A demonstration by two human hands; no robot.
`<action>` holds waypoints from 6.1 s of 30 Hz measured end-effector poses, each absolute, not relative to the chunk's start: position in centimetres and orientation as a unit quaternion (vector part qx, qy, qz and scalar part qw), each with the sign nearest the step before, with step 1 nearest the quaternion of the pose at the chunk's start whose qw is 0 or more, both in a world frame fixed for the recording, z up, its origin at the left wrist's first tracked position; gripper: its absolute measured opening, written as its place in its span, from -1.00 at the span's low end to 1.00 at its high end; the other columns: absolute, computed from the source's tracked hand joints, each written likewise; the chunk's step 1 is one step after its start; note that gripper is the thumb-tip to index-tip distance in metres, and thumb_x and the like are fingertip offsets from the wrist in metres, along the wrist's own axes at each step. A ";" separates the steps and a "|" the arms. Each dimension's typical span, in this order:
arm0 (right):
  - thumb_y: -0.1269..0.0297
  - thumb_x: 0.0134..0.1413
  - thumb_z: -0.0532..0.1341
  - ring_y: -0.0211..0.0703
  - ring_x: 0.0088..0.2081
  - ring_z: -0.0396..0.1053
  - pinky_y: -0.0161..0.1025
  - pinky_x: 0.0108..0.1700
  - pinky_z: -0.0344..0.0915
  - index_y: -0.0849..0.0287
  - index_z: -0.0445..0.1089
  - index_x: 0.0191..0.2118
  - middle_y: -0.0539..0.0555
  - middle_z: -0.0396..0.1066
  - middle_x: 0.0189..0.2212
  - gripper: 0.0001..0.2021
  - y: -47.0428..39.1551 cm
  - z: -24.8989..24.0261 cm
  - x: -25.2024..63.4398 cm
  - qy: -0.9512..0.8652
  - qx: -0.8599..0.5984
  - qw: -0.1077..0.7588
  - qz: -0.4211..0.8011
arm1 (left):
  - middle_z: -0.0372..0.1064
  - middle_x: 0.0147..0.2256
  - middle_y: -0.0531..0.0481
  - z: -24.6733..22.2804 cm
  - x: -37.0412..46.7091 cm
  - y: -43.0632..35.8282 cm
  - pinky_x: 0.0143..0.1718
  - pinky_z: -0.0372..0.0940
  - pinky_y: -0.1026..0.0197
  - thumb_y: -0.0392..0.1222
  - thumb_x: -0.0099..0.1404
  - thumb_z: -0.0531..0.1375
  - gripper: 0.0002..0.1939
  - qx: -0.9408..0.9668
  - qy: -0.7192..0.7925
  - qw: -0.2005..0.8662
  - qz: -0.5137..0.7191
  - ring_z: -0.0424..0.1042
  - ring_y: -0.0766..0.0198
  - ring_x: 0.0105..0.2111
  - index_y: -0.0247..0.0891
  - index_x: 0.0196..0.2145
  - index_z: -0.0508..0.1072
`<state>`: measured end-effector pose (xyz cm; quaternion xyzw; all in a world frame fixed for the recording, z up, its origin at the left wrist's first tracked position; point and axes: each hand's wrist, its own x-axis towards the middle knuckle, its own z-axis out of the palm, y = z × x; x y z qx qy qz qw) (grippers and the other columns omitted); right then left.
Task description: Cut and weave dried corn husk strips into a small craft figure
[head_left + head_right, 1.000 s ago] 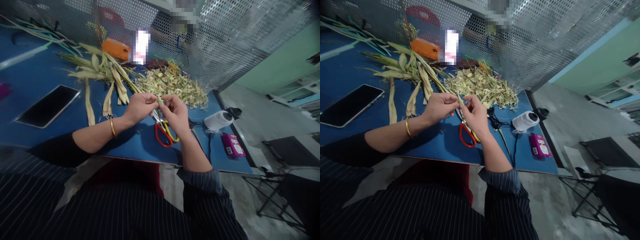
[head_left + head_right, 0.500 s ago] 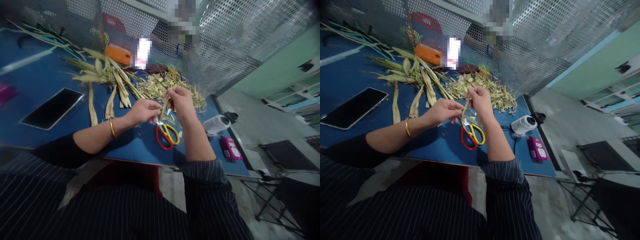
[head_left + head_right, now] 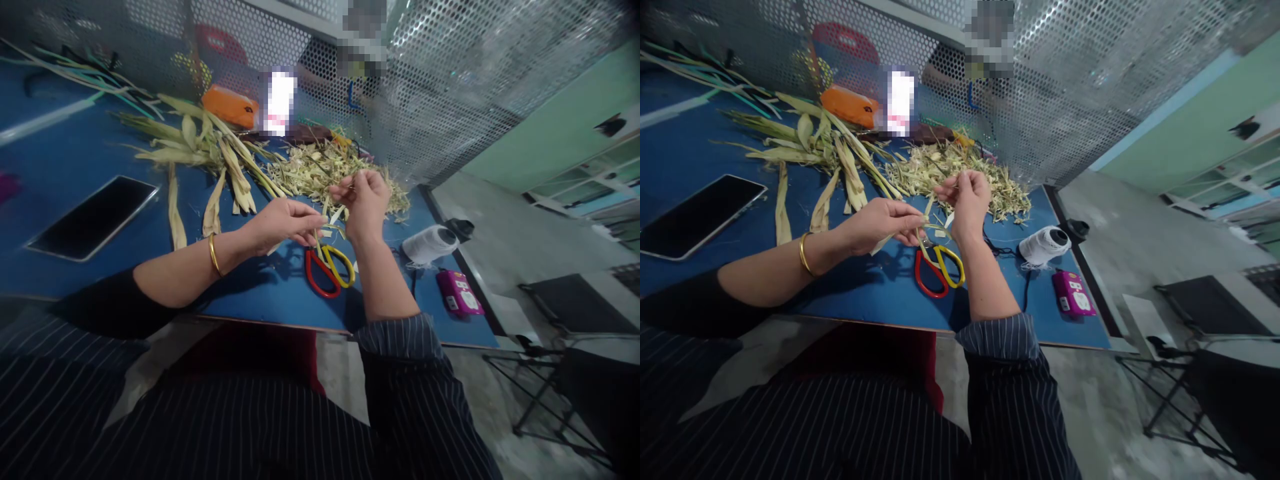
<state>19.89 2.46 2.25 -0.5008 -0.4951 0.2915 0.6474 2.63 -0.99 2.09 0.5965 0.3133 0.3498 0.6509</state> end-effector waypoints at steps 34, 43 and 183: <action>0.07 0.25 0.11 -0.22 -0.42 0.24 -0.24 -0.32 0.17 0.13 0.31 -0.46 -0.04 0.26 -0.53 -0.69 0.7 -0.5 20.5 -0.764 -0.460 0.424 0.158 | 0.54 -0.32 -0.13 1.8 2.1 0.6 -0.47 0.35 0.40 -0.30 0.20 0.34 -0.91 0.451 0.294 0.770 0.342 0.43 0.47 -0.52 -0.40 -0.35 0.54; 0.30 0.29 0.07 -0.11 -0.20 0.33 -0.03 0.01 0.12 0.05 0.42 -0.09 0.06 0.44 -0.27 -0.80 -3.7 2.2 19.0 -0.852 -0.368 0.299 -0.223 | 0.50 -0.42 -0.06 1.7 2.8 0.5 -0.43 0.32 0.40 -0.34 0.23 0.29 -0.93 0.363 0.335 0.753 0.435 0.45 0.42 -0.48 -0.41 -0.40 0.50; 0.28 0.29 0.04 -0.12 -0.31 0.32 -0.18 -0.19 0.11 0.14 0.32 -0.38 0.05 0.38 -0.42 -0.78 -3.7 1.3 19.6 -0.798 -0.522 0.276 -0.121 | 0.50 -0.40 -0.09 1.9 2.7 0.1 -0.59 0.27 0.38 -0.27 0.21 0.27 -0.91 0.411 0.372 0.710 0.435 0.48 0.35 -0.52 -0.38 -0.38 0.48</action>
